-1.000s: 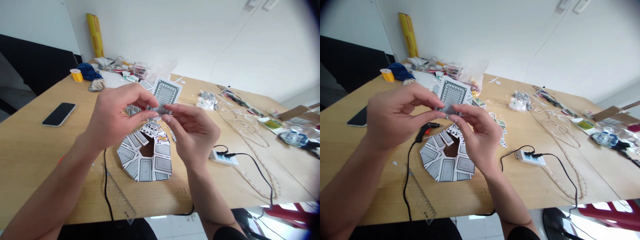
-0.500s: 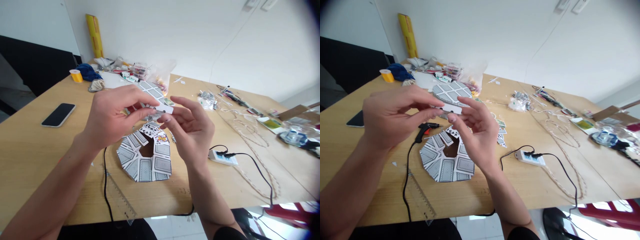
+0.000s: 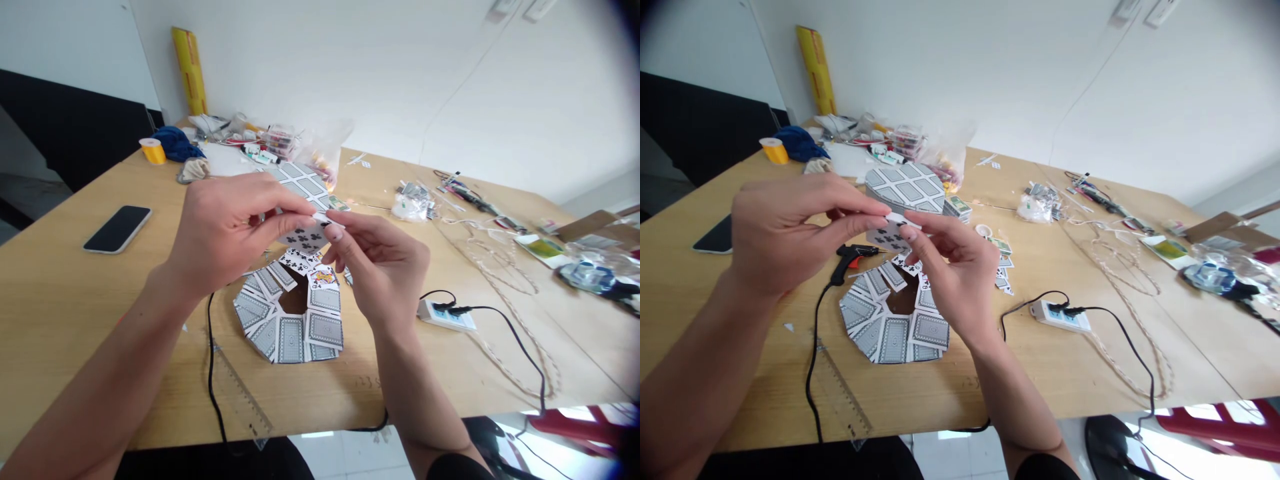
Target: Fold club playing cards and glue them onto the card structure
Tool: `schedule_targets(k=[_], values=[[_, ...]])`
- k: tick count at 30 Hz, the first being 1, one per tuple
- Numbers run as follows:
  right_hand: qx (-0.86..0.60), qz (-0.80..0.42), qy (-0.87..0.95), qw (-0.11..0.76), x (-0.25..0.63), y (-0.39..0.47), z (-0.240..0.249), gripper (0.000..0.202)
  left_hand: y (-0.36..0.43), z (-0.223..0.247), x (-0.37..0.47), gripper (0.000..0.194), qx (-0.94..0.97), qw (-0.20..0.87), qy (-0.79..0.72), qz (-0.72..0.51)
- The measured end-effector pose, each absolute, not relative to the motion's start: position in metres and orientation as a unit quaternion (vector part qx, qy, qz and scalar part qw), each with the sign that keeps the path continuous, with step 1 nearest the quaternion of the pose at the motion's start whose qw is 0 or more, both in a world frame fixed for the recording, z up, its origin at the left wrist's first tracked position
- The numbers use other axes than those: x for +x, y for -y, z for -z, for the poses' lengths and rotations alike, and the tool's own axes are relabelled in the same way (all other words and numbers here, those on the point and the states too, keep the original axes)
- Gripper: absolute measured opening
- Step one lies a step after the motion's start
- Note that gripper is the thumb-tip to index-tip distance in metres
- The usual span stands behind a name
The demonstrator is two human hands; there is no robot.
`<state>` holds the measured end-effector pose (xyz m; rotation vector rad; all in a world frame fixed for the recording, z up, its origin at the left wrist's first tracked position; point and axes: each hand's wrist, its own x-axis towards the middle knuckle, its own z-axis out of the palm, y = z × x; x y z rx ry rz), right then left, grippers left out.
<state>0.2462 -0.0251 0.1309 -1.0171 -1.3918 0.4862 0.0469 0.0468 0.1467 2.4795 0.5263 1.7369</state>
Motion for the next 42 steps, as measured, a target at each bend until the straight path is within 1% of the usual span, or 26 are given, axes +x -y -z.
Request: schedule_targets(k=[3,5,7,10,12,15,17,18,22,26,30,33,35,38,42], values=[[-0.440,-0.194,0.607,0.633,0.248,0.024,-0.130,0.021,-0.050,-0.145,0.047,0.018,0.796,0.016,-0.154,-0.586],[-0.444,-0.189,0.608,0.630,0.250,0.022,-0.128,0.029,-0.051,-0.143,0.048,0.029,0.781,0.042,-0.158,-0.602],[-0.444,-0.191,0.612,0.626,0.251,0.021,-0.127,0.027,-0.051,-0.141,0.048,0.036,0.774,0.090,-0.173,-0.603],[-0.427,-0.183,0.618,0.634,0.252,0.020,-0.125,0.019,-0.049,-0.140,0.047,0.039,0.775,0.134,-0.166,-0.594],[-0.415,-0.181,0.620,0.640,0.252,0.020,-0.125,0.015,-0.049,-0.141,0.047,0.037,0.786,0.149,-0.153,-0.580],[-0.404,-0.192,0.619,0.646,0.251,0.021,-0.126,0.006,-0.048,-0.143,0.048,0.024,0.800,0.140,-0.165,-0.560],[-0.396,-0.207,0.616,0.649,0.251,0.021,-0.129,0.007,-0.047,-0.146,0.049,0.019,0.800,0.112,-0.151,-0.570],[-0.392,-0.218,0.616,0.648,0.251,0.022,-0.130,0.008,-0.046,-0.147,0.050,0.020,0.802,0.107,-0.138,-0.571],[-0.399,-0.258,0.626,0.619,0.252,0.024,-0.133,0.018,-0.041,-0.152,0.052,0.025,0.800,0.138,-0.127,-0.570],[-0.416,-0.258,0.611,0.622,0.251,0.023,-0.132,0.013,-0.039,-0.152,0.051,0.025,0.801,0.133,-0.121,-0.571],[-0.406,-0.251,0.603,0.639,0.251,0.023,-0.130,0.011,-0.039,-0.149,0.049,0.025,0.806,0.170,-0.104,-0.557],[-0.402,-0.230,0.610,0.643,0.251,0.023,-0.129,0.015,-0.036,-0.148,0.049,0.019,0.801,0.176,-0.140,-0.555],[-0.403,-0.216,0.615,0.643,0.251,0.023,-0.129,0.016,-0.034,-0.149,0.049,0.015,0.805,0.164,-0.178,-0.541],[-0.399,-0.211,0.618,0.644,0.251,0.023,-0.129,0.017,-0.033,-0.149,0.049,0.012,0.808,0.145,-0.197,-0.536],[-0.390,-0.218,0.625,0.640,0.251,0.023,-0.130,0.028,-0.035,-0.148,0.048,0.009,0.801,0.127,-0.208,-0.547]])
